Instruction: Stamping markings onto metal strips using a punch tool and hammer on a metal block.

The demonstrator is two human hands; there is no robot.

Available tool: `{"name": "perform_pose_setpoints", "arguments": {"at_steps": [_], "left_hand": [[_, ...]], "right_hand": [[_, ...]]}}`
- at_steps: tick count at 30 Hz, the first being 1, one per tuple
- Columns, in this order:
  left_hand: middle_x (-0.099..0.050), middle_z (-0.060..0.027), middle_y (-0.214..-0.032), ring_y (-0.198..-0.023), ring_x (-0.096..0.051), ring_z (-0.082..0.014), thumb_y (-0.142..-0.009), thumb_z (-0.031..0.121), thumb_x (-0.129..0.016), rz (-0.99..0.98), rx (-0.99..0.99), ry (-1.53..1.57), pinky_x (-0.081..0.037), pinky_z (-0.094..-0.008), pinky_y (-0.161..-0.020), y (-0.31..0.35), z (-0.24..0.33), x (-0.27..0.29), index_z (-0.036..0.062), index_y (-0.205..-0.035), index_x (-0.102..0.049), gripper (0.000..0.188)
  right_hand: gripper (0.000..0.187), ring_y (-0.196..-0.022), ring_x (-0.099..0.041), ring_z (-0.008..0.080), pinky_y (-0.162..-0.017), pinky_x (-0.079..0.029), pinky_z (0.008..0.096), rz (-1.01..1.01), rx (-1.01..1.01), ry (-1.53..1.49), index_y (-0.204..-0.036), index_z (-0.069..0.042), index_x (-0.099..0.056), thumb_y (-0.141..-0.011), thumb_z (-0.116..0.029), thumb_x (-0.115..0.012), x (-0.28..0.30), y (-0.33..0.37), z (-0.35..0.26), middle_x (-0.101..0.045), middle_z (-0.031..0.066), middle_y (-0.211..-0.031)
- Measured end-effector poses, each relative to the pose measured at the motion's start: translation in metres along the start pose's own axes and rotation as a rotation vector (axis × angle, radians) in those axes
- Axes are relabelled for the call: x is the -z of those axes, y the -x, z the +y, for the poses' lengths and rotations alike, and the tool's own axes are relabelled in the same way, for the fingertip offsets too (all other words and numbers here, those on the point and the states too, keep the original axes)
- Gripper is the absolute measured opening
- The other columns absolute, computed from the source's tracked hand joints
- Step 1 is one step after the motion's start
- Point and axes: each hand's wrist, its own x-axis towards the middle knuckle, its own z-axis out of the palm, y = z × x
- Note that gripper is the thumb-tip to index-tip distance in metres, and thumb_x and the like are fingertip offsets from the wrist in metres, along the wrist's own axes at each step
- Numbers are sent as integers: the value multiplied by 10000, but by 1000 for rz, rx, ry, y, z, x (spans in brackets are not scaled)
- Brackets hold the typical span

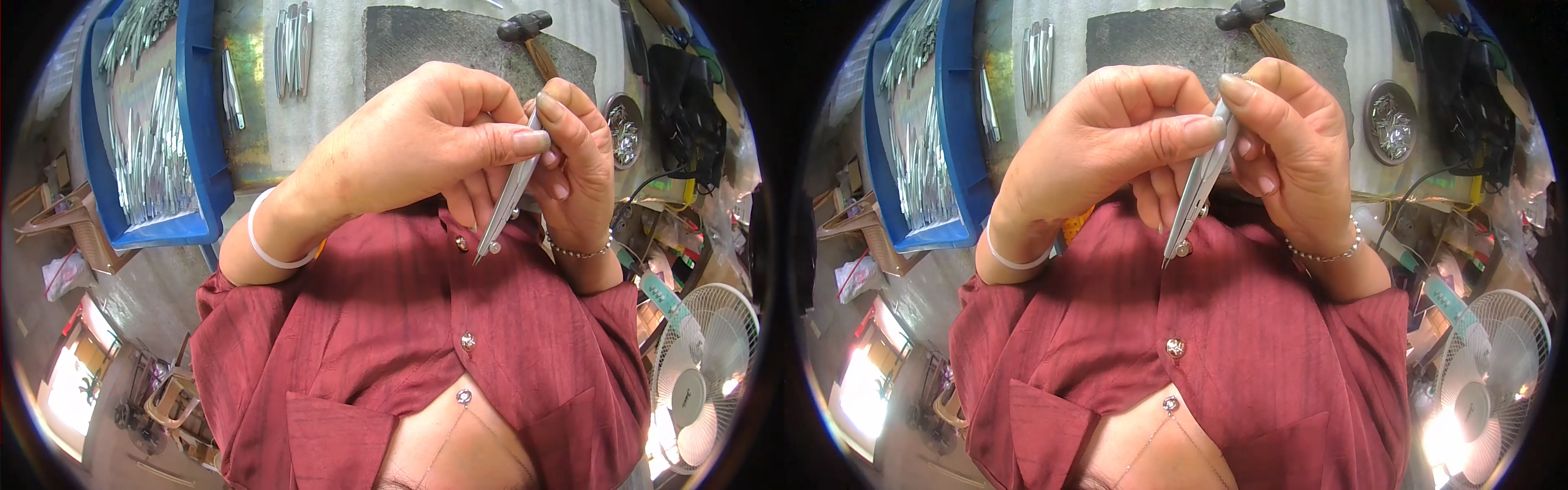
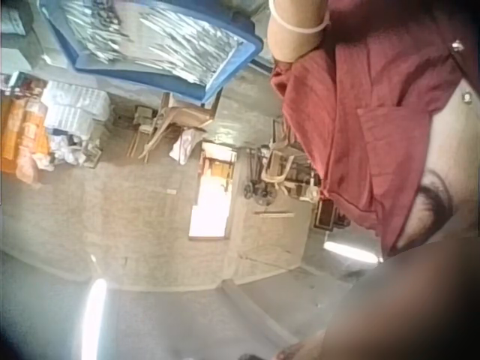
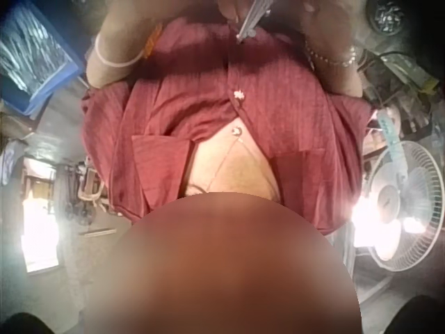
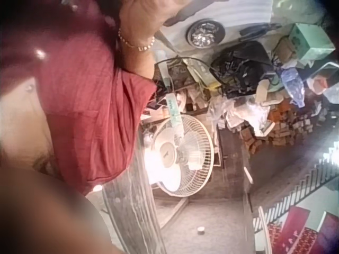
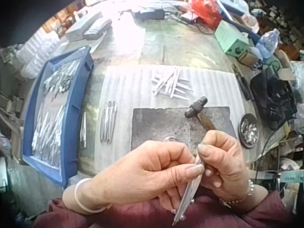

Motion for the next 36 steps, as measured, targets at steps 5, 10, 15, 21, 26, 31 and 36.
{"name": "perform_pose_setpoints", "arguments": {"at_steps": [5,10,15,21,26,31,36], "left_hand": [[-627,-64,-680,-506,-621,-103,-927,210,-564,-50,21,-43,-498,-186,-412,-5,-1,3,6,-831,-561,226],[-624,-71,-691,-516,-629,-117,-930,213,-559,-73,48,-95,-508,-197,-419,-10,3,4,-9,-835,-558,241],[-620,-57,-671,-500,-617,-103,-948,243,-525,-74,80,-53,-498,-188,-412,-15,9,3,3,-840,-569,266],[-625,-56,-661,-482,-607,-96,-947,257,-525,-47,65,-8,-478,-177,-393,-23,8,2,15,-829,-580,275],[-622,-49,-654,-476,-604,-94,-942,263,-536,-61,56,-65,-473,-173,-387,-29,16,0,21,-816,-581,276],[-610,-35,-631,-470,-600,-91,-935,263,-550,-87,55,-108,-467,-171,-387,-37,22,-1,28,-810,-583,268],[-602,-31,-616,-462,-598,-94,-926,260,-567,-111,67,-135,-464,-177,-389,-44,26,-5,28,-808,-582,261]], "right_hand": [[175,-393,-358,25,-342,-265,162,31,45,33,-756,-60,-540,-904,-143,-581,2,3,5,-500,-6,-599],[167,-400,-366,28,-346,-273,164,62,62,30,-762,-55,-544,-902,-135,-586,5,4,7,-505,-3,-601],[189,-391,-364,22,-346,-278,170,49,44,-36,-747,-63,-530,-906,-151,-580,8,1,5,-503,-15,-603],[188,-382,-356,18,-345,-276,171,43,13,-82,-747,-72,-525,-906,-156,-577,11,-4,-1,-494,-26,-599],[192,-381,-357,18,-345,-280,174,46,58,-88,-743,-76,-524,-905,-163,-581,13,-4,-4,-491,-30,-597],[189,-376,-357,19,-348,-289,177,50,93,-113,-749,-77,-530,-903,-170,-587,18,-6,-5,-491,-32,-597],[181,-374,-356,20,-349,-290,177,77,123,-127,-758,-78,-538,-900,-174,-593,22,-4,-7,-490,-33,-595]]}}
